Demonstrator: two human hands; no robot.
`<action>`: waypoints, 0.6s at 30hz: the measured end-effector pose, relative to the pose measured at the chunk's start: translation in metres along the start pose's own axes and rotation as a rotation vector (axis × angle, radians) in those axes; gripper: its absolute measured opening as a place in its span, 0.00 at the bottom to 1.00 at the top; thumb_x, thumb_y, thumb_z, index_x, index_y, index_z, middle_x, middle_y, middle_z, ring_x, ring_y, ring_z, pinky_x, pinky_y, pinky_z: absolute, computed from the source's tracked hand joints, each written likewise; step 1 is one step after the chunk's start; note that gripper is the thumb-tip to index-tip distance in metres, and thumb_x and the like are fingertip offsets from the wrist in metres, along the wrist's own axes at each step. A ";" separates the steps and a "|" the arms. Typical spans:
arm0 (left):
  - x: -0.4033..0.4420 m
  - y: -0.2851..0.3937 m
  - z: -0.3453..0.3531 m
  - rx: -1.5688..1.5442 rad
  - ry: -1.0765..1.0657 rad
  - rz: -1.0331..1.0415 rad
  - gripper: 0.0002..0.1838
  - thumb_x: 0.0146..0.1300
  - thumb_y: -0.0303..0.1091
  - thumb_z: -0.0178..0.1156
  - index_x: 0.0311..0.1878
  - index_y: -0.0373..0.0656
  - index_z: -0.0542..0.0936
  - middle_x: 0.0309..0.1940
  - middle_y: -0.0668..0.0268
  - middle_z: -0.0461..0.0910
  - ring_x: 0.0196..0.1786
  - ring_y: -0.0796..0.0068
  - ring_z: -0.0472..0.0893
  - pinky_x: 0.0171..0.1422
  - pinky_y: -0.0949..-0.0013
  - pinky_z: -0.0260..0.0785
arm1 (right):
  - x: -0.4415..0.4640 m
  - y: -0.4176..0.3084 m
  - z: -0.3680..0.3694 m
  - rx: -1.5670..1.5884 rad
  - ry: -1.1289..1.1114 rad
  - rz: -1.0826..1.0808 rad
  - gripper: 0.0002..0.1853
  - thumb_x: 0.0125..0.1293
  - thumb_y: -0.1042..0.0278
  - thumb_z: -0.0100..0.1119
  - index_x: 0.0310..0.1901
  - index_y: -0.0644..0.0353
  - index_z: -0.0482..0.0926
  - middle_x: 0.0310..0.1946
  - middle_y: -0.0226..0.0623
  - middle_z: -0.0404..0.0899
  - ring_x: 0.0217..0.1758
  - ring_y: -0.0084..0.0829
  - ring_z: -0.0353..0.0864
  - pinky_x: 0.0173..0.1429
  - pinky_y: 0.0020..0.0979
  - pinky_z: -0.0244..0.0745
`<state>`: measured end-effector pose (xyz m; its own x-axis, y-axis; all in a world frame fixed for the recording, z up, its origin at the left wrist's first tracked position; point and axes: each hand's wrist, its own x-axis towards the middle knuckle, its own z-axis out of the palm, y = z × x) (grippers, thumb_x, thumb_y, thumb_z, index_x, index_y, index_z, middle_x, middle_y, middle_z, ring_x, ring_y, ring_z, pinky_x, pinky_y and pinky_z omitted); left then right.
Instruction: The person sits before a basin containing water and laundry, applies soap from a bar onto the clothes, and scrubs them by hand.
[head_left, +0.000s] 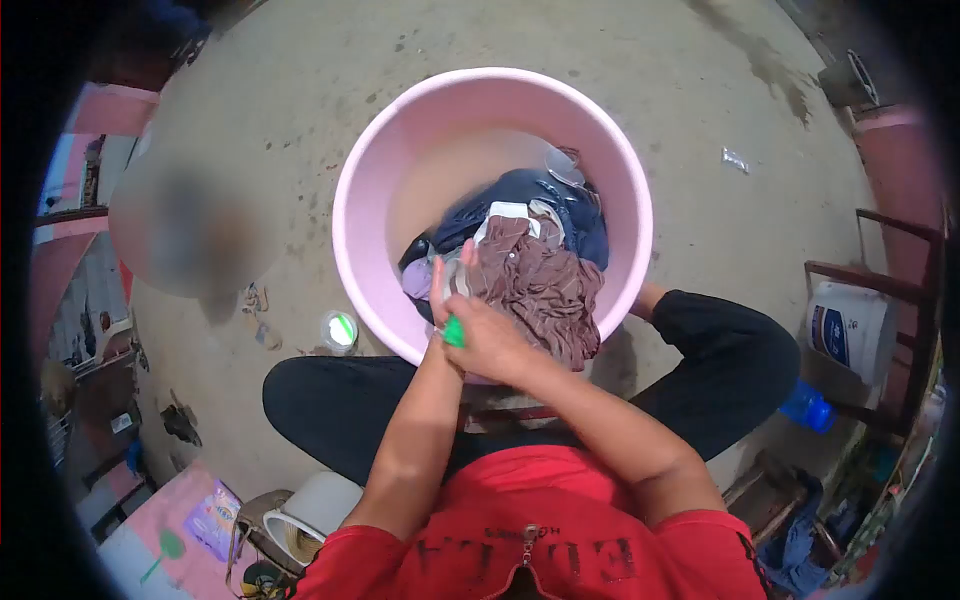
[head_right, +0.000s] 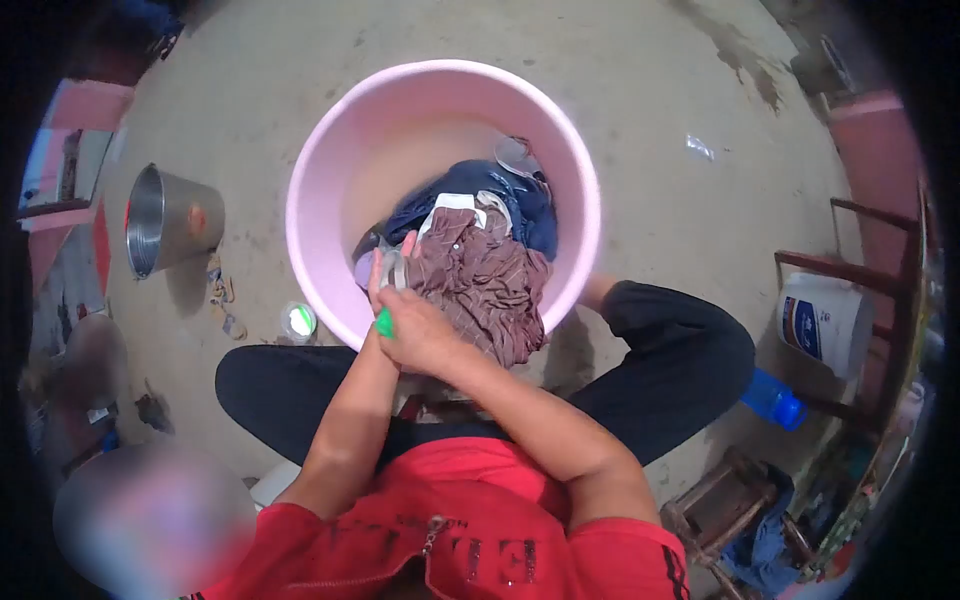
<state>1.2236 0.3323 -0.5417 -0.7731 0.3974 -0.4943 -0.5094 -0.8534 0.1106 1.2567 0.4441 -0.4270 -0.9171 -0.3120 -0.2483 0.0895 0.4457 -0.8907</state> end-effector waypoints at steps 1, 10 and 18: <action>0.001 -0.005 0.002 -0.006 -0.003 -0.008 0.30 0.72 0.53 0.39 0.68 0.41 0.62 0.64 0.60 0.67 0.65 0.66 0.66 0.70 0.62 0.56 | 0.003 -0.003 0.005 -0.196 0.107 -0.101 0.21 0.49 0.63 0.66 0.42 0.61 0.69 0.38 0.50 0.74 0.41 0.51 0.77 0.45 0.48 0.71; -0.030 -0.023 0.051 0.169 0.140 -0.088 0.24 0.73 0.46 0.36 0.63 0.42 0.68 0.59 0.60 0.73 0.60 0.62 0.72 0.67 0.57 0.62 | 0.084 0.097 -0.033 -0.322 0.372 0.296 0.26 0.57 0.52 0.59 0.52 0.61 0.70 0.48 0.51 0.72 0.50 0.48 0.76 0.52 0.47 0.72; 0.054 0.067 0.076 0.144 0.465 0.214 0.21 0.72 0.41 0.36 0.51 0.37 0.73 0.53 0.50 0.73 0.56 0.52 0.72 0.67 0.47 0.61 | 0.039 0.108 0.040 -0.315 0.424 0.307 0.22 0.54 0.65 0.60 0.51 0.59 0.69 0.47 0.50 0.71 0.50 0.51 0.73 0.54 0.48 0.70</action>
<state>1.1184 0.3223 -0.4953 -0.6332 0.0002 -0.7739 -0.4302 -0.8314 0.3518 1.2465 0.4468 -0.5483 -0.9483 0.2021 -0.2447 0.3140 0.7094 -0.6310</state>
